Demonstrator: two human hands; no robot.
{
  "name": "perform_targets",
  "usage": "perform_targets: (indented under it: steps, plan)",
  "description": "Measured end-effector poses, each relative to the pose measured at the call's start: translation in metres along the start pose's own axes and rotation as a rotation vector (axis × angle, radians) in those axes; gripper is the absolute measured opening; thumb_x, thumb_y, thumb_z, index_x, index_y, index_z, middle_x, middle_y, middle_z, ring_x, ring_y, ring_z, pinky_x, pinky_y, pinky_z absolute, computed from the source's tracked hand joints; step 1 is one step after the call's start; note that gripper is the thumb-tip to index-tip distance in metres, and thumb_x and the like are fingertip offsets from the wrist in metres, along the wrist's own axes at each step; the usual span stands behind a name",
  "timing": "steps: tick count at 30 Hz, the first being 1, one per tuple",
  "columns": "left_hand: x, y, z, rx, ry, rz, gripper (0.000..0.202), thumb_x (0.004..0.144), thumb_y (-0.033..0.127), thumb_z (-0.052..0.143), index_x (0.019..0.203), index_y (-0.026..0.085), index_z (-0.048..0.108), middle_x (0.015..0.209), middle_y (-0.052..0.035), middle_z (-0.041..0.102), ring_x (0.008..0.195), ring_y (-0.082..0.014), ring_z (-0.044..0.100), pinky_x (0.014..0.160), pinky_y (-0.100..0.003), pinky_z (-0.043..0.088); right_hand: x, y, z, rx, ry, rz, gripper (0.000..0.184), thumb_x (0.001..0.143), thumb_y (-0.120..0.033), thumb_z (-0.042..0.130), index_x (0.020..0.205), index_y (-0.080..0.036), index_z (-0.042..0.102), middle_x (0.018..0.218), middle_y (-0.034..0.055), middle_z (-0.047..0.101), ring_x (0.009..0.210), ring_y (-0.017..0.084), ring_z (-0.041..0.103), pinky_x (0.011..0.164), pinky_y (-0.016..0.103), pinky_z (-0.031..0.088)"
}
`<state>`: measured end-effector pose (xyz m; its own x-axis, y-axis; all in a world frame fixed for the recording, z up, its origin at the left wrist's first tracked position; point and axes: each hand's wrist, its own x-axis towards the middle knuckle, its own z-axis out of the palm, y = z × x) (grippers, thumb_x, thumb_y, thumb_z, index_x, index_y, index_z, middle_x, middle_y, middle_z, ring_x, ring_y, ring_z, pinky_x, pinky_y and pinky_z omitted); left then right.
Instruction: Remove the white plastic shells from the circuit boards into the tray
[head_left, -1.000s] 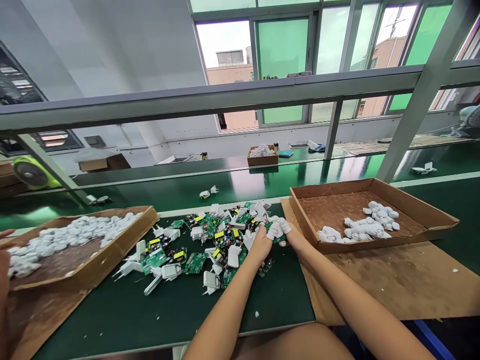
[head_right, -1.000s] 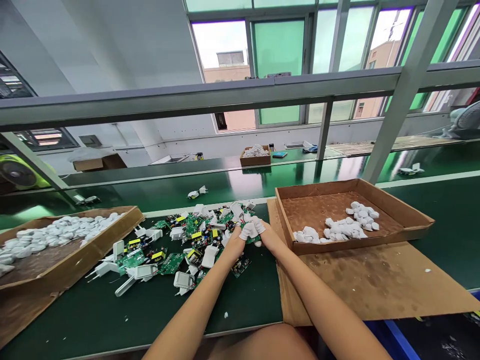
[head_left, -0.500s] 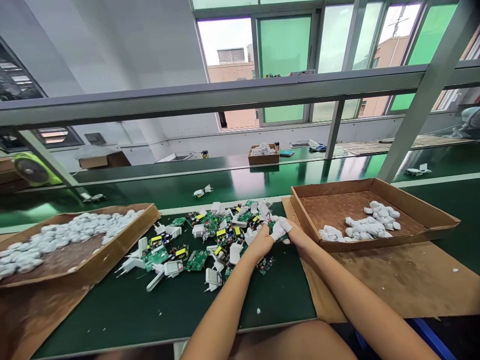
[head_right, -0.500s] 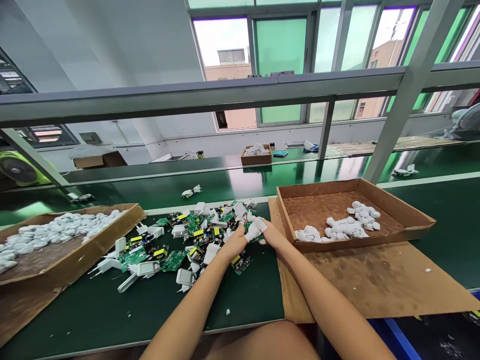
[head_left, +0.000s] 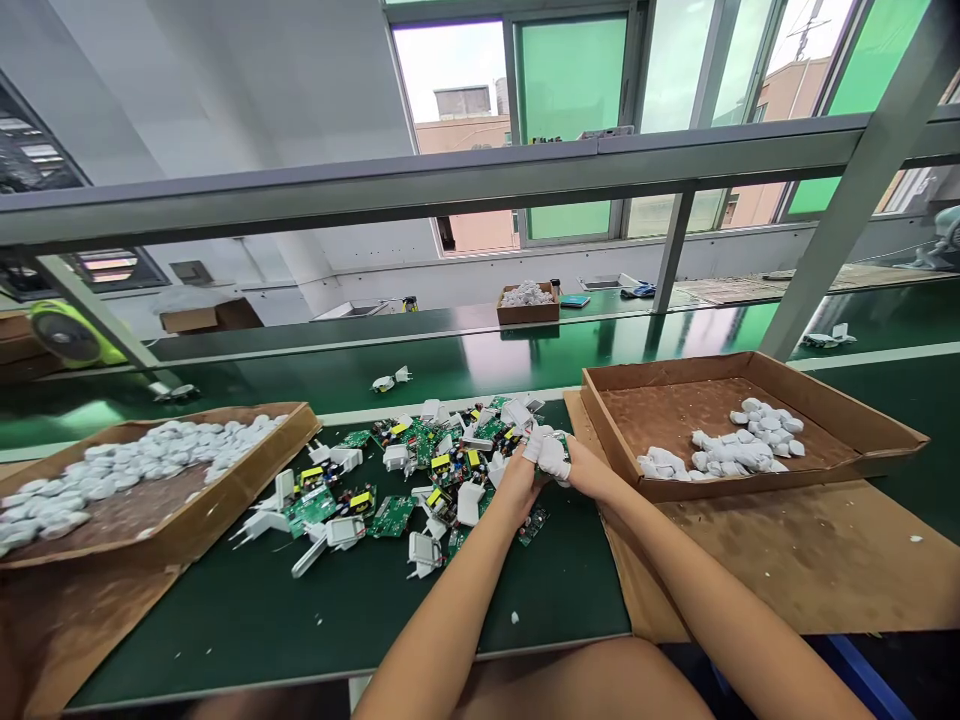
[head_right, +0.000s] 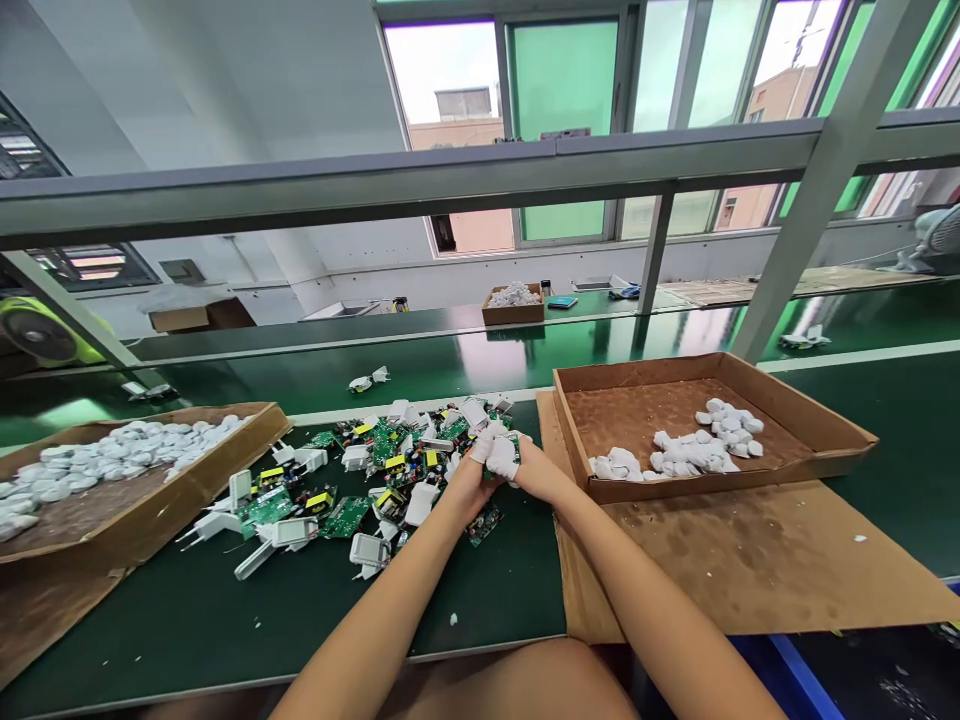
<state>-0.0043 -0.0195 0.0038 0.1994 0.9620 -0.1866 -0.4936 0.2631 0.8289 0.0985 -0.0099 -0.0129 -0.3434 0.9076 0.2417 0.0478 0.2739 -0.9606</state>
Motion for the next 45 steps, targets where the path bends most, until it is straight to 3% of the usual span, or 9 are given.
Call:
perform_targets:
  steps: [7,12,16,23,29,31,34,40,45]
  plan:
    - [0.003,-0.001,-0.003,0.018,0.029,-0.009,0.04,0.061,0.039,0.062,0.093,0.016,0.056,0.084,-0.0051,0.061,0.079,-0.0154,0.056,0.066,-0.023,0.045,-0.002,0.003,-0.001,0.03,-0.049,0.105,0.048,0.054,-0.047,0.067,0.08,-0.017,0.039,0.055,-0.007,0.037,0.042,0.006,0.028,0.037,0.018,0.025]
    - [0.003,-0.002,-0.007,0.051,-0.122,0.037,0.048,0.058,0.042,0.063,0.097,0.015,0.054,0.088,-0.0067,0.06,0.081,-0.0177,0.055,0.068,-0.027,0.045,-0.002,0.002,0.005,0.238,-0.002,0.121,0.05,0.063,-0.065,0.046,0.076,-0.017,0.04,0.044,-0.0085,0.031,0.034,0.005,0.022,0.032,0.017,0.019]
    - [-0.003,0.002,-0.004,0.169,-0.255,0.056,0.054,0.053,0.029,0.07,0.102,0.018,0.051,0.092,-0.0061,0.059,0.083,-0.0186,0.054,0.072,-0.03,0.044,0.001,0.006,0.004,0.281,0.149,0.152,0.053,0.059,-0.068,0.048,0.072,-0.017,0.043,0.047,-0.0059,0.037,0.034,0.005,0.025,0.03,0.017,0.017]
    - [-0.005,0.004,-0.003,0.196,-0.4,0.113,0.054,0.051,0.022,0.07,0.102,0.017,0.051,0.094,-0.0065,0.058,0.09,-0.0196,0.051,0.078,-0.03,0.042,0.0,0.009,0.0,0.292,0.204,0.124,0.049,0.06,-0.063,0.053,0.072,-0.016,0.051,0.06,-0.0006,0.048,0.052,0.011,0.043,0.043,0.02,0.034]
    - [-0.005,0.004,-0.003,0.065,-0.251,-0.003,0.058,0.043,0.026,0.073,0.097,0.017,0.053,0.087,-0.0054,0.06,0.082,-0.0193,0.054,0.071,-0.03,0.045,0.0,0.006,0.001,0.127,0.188,0.017,0.058,0.059,-0.072,0.044,0.073,-0.016,0.054,0.07,0.0026,0.052,0.07,0.017,0.048,0.064,0.029,0.041]
    - [-0.005,0.003,0.0,0.072,-0.228,0.03,0.055,0.046,0.027,0.072,0.097,0.017,0.053,0.088,-0.0056,0.06,0.082,-0.0188,0.054,0.071,-0.029,0.045,0.0,0.005,0.001,0.084,0.161,0.003,0.065,0.057,-0.077,0.039,0.075,-0.017,0.055,0.072,0.0039,0.053,0.073,0.019,0.049,0.067,0.031,0.041]
    - [-0.004,0.001,0.0,0.137,-0.283,0.126,0.056,0.046,0.021,0.072,0.098,0.017,0.053,0.092,-0.0059,0.059,0.085,-0.0186,0.053,0.074,-0.028,0.043,-0.002,0.005,0.001,0.064,0.142,-0.03,0.066,0.06,-0.077,0.036,0.08,-0.017,0.056,0.076,0.0047,0.054,0.075,0.02,0.049,0.071,0.033,0.041]
    - [-0.002,0.001,-0.008,0.142,-0.385,0.124,0.058,0.049,0.019,0.072,0.103,0.018,0.051,0.096,-0.0067,0.058,0.087,-0.0184,0.053,0.077,-0.029,0.042,-0.005,0.004,0.0,0.1,0.112,-0.07,0.063,0.064,-0.074,0.037,0.09,-0.019,0.055,0.08,0.0044,0.054,0.077,0.02,0.049,0.072,0.032,0.04]
    - [-0.006,0.009,-0.001,-0.027,-0.29,0.009,0.049,0.057,0.033,0.067,0.101,0.017,0.054,0.093,-0.0068,0.059,0.086,-0.0185,0.054,0.073,-0.027,0.044,-0.003,0.005,-0.001,0.113,0.121,-0.007,0.062,0.065,-0.072,0.038,0.09,-0.017,0.053,0.078,0.0043,0.053,0.073,0.018,0.048,0.064,0.029,0.04]
